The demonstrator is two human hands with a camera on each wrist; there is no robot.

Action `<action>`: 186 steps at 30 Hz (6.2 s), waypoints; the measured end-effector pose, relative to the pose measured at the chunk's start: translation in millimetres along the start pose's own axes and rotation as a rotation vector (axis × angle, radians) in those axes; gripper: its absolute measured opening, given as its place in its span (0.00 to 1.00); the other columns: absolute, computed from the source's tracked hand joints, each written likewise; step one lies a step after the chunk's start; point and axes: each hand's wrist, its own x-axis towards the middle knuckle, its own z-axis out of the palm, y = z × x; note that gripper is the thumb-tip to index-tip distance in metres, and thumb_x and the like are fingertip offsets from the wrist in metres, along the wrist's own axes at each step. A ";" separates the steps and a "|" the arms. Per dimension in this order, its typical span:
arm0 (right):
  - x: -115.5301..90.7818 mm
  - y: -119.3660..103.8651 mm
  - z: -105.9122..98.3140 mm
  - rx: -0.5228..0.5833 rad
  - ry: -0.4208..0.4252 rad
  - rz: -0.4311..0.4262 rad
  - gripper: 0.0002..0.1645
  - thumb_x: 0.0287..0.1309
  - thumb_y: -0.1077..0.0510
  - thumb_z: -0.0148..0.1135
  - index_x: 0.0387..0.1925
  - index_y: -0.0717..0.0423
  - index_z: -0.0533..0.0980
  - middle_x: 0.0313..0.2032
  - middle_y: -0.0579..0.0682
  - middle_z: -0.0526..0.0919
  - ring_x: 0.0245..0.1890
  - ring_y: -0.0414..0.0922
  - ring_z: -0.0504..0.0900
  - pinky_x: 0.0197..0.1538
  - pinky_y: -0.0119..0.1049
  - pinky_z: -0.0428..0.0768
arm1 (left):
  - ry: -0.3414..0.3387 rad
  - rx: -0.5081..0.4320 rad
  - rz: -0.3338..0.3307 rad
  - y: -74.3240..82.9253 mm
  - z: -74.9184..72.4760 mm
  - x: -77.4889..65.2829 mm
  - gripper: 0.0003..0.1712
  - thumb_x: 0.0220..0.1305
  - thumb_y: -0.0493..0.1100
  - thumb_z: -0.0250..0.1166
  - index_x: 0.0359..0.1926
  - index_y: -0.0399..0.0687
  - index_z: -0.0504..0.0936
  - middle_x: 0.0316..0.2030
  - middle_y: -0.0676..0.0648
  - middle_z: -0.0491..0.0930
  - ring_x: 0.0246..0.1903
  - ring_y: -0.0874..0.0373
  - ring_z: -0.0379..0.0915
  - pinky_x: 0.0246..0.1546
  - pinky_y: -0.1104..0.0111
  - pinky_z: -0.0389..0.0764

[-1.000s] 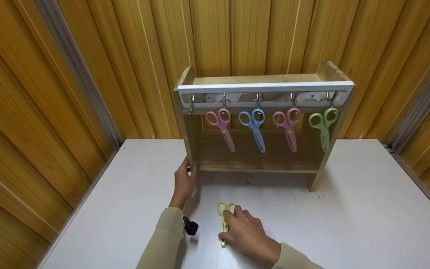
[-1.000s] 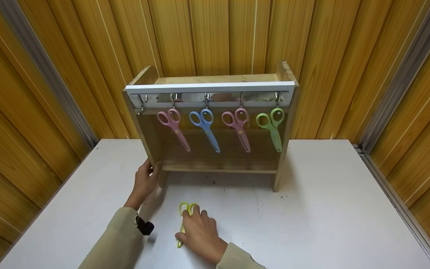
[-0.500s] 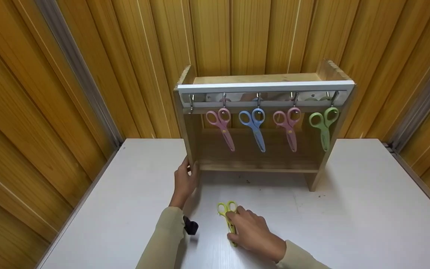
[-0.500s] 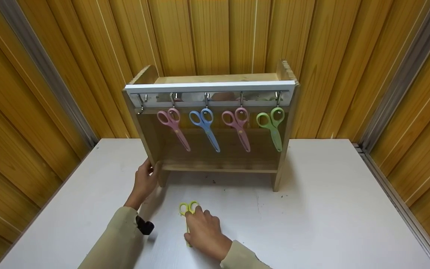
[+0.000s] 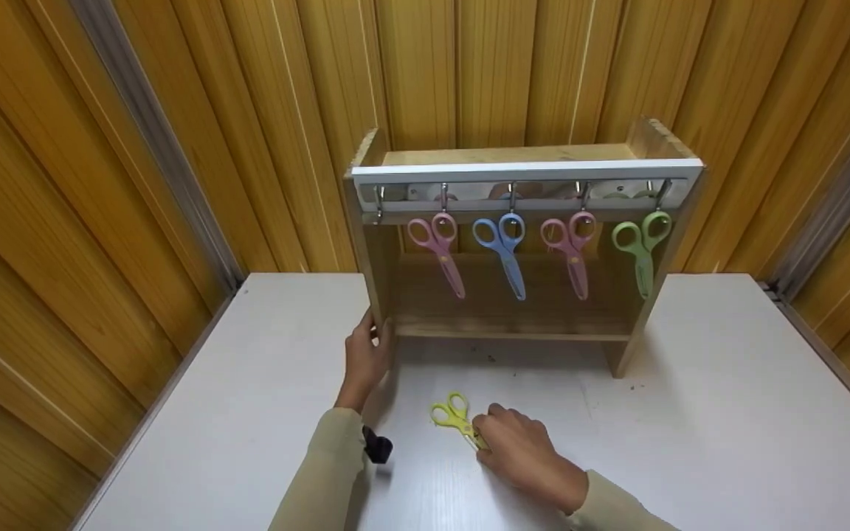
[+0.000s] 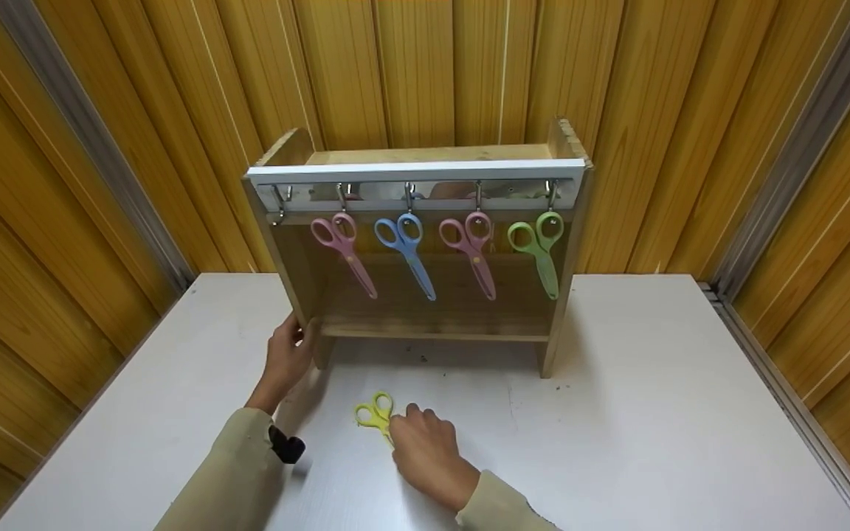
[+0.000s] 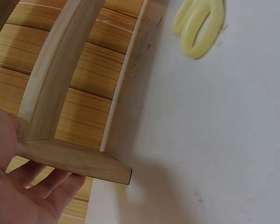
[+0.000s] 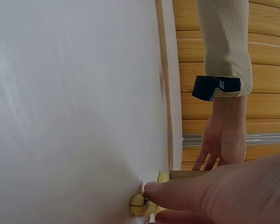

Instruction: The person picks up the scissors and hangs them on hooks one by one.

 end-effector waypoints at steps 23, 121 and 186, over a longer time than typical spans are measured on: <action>4.9 12.6 -0.1 0.035 0.015 0.071 0.14 0.52 0.72 0.72 0.22 0.53 0.77 0.21 0.45 0.69 0.21 0.42 0.68 0.18 0.41 0.68 | 0.007 0.019 -0.002 -0.7 2.4 -0.5 0.29 0.79 0.41 0.56 0.76 0.43 0.65 0.66 0.39 0.76 0.56 0.46 0.81 0.56 0.57 0.83; 121.9 -78.4 -111.0 0.404 0.509 -0.104 0.05 0.61 0.64 0.70 0.40 0.60 0.85 0.30 0.48 0.84 0.30 0.42 0.80 0.36 0.36 0.82 | 0.013 0.005 -0.002 0.6 1.0 0.2 0.28 0.79 0.41 0.56 0.76 0.44 0.66 0.67 0.40 0.76 0.59 0.46 0.80 0.57 0.55 0.83; 142.7 -71.5 -68.6 0.437 0.519 -0.071 0.17 0.62 0.65 0.69 0.53 0.62 0.80 0.36 0.54 0.85 0.33 0.45 0.84 0.38 0.40 0.85 | 0.042 0.010 0.075 -0.6 0.8 -0.6 0.25 0.78 0.39 0.57 0.72 0.40 0.71 0.61 0.37 0.80 0.55 0.45 0.82 0.54 0.53 0.84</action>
